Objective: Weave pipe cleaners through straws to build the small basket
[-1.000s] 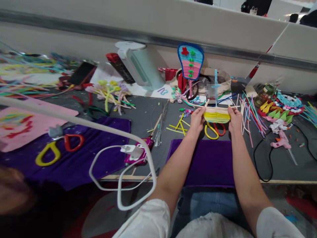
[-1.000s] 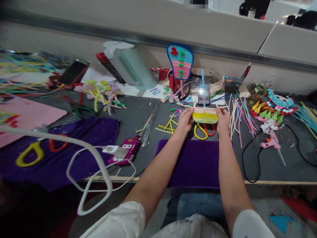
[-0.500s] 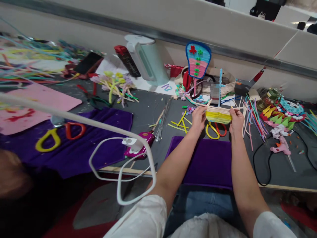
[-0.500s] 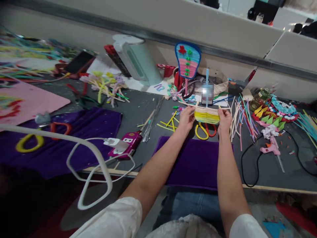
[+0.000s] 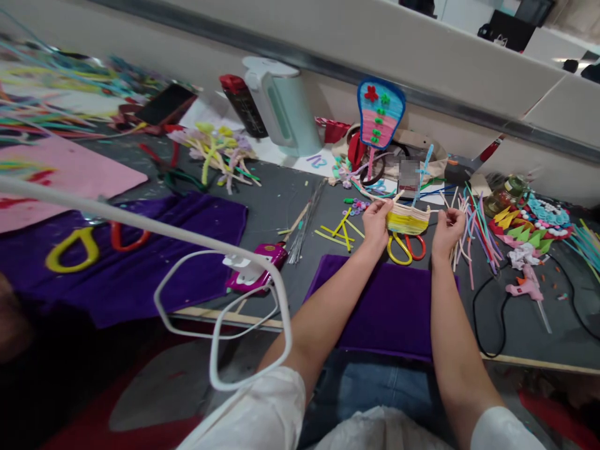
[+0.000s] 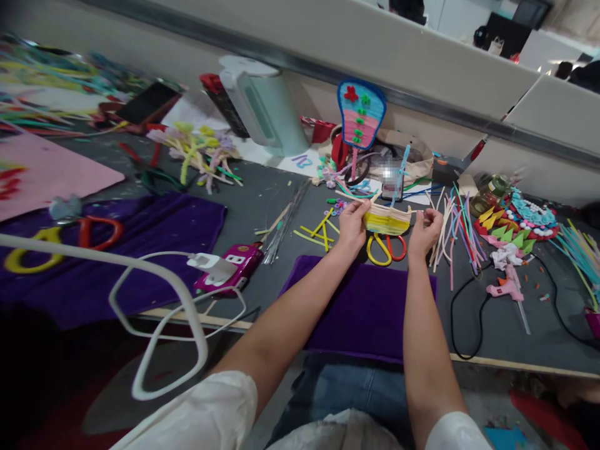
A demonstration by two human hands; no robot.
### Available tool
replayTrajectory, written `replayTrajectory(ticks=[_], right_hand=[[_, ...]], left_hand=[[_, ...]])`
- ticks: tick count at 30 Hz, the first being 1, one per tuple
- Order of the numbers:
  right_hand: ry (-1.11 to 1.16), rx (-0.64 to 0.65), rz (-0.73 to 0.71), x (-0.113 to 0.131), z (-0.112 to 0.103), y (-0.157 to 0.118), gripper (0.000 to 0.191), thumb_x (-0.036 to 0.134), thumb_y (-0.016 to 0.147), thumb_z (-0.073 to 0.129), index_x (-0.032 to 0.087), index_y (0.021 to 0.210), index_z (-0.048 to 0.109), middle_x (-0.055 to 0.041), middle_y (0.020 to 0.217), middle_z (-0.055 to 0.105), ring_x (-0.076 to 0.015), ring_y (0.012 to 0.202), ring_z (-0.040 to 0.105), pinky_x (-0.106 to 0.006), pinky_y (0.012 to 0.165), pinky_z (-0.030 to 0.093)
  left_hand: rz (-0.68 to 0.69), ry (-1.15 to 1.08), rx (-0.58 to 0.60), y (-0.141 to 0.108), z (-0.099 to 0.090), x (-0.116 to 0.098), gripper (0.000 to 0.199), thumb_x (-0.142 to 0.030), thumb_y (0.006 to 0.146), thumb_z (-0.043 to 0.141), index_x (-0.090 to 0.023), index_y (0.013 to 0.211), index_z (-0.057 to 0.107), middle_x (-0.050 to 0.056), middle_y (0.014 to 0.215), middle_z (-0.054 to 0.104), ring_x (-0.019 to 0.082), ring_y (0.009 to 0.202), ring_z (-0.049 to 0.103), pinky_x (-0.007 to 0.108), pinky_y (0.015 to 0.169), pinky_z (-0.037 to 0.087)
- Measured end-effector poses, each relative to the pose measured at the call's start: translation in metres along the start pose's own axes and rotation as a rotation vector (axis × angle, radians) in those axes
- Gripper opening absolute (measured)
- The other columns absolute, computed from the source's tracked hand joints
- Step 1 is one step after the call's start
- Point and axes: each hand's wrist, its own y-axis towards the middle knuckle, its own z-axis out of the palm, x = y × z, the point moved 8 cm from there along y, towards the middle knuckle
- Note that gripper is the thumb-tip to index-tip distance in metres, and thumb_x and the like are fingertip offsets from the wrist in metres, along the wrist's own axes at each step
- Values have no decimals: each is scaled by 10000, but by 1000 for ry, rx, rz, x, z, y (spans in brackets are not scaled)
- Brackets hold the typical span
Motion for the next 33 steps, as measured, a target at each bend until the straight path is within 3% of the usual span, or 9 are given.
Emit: replayTrajectory(ticks=[4,7,18,27,30,33], right_hand=[[-126,178,-227,33,12,-9,247,398,897,534,187,880,663,-44,873,626,-174,838,556,-326,830,440],[-260,236,-254,34,20,-13,278,398,909,519,198,897,711,-71,916,633,-206,916,541,-355,866,421],[-347,319,-336,36,30,-16,166,339,863,589,202,815,669,-65,964,611,-220,976,513,-368,904,397],[-413,276,-356,46,26,-21,155,328,876,576,208,802,640,-64,973,602,-226,983,490,-376,904,366],[-445,272,-393,54,28,-28,163,336,884,570,210,816,648,-64,977,599,-226,984,482,-379,909,351],[-469,260,-454,66,29,-35,174,344,893,564,213,823,654,-66,978,598,-230,996,477,-390,923,337]], left_hand=[[16,17,46,-9,11,-3,294,-278,526,888,-148,682,675,-18,685,652,91,635,583,224,675,467],[-16,6,79,-15,18,0,282,-266,529,882,-148,687,680,-14,694,655,91,637,583,227,676,470],[-58,-1,76,-13,15,6,248,-240,559,856,-159,675,652,-24,683,639,95,633,586,233,680,466],[-206,-11,77,-6,9,18,357,-236,490,897,-150,728,646,-10,669,645,101,599,582,246,652,470],[-154,9,4,-2,0,16,375,-238,472,896,-161,683,596,-29,635,615,97,580,564,243,631,455],[-1,122,-15,-2,-2,4,311,-281,532,864,-163,662,607,-39,609,587,87,560,523,226,602,423]])
